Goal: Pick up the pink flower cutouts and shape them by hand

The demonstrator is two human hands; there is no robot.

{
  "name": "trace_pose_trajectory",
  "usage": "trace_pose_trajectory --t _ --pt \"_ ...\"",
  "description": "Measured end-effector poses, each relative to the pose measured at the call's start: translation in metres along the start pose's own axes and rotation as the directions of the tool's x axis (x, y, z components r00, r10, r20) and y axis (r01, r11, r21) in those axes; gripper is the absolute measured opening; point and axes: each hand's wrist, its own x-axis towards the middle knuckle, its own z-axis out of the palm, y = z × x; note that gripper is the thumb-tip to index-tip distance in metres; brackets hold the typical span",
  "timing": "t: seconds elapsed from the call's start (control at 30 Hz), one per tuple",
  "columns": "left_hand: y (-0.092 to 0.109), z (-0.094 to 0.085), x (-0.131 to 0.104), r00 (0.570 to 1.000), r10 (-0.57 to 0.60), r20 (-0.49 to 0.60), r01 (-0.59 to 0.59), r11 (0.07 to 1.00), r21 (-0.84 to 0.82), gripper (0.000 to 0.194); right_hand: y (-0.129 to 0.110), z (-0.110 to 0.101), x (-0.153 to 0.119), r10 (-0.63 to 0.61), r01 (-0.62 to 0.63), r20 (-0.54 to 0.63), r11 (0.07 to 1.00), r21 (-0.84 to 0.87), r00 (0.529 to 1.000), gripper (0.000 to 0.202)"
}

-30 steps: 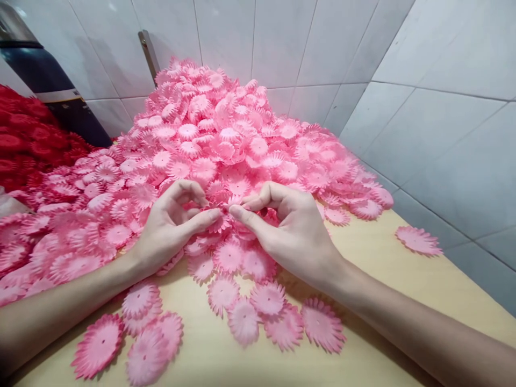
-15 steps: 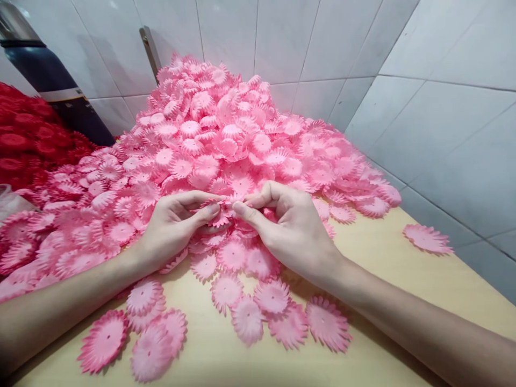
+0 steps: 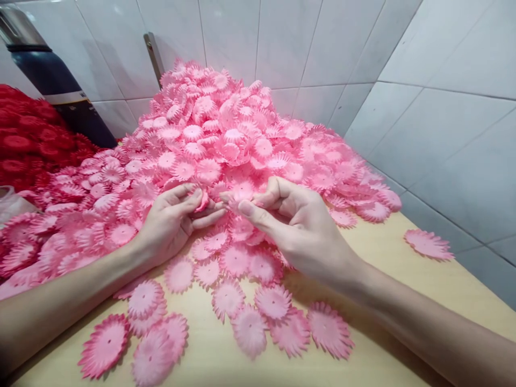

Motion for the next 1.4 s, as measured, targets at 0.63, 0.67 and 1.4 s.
trace_pose_trajectory --t 0.63,0.67,1.4 --pt "0.006 0.0 -0.011 0.975 -0.083 0.205 0.045 0.982 0.182 0.033 0.005 0.004 0.001 -0.492 0.48 0.08 0.78 -0.401 0.867 0.026" --pt "0.007 0.0 -0.011 0.973 -0.093 0.211 0.061 0.986 0.155 0.034 0.005 0.004 0.0 -0.461 0.44 0.044 0.81 -0.388 0.887 0.023" --pt "-0.001 -0.007 -0.007 0.974 0.007 0.226 -0.08 0.946 0.315 0.034 0.001 0.004 -0.002 -0.18 0.171 -0.033 0.969 -0.181 0.983 0.017"
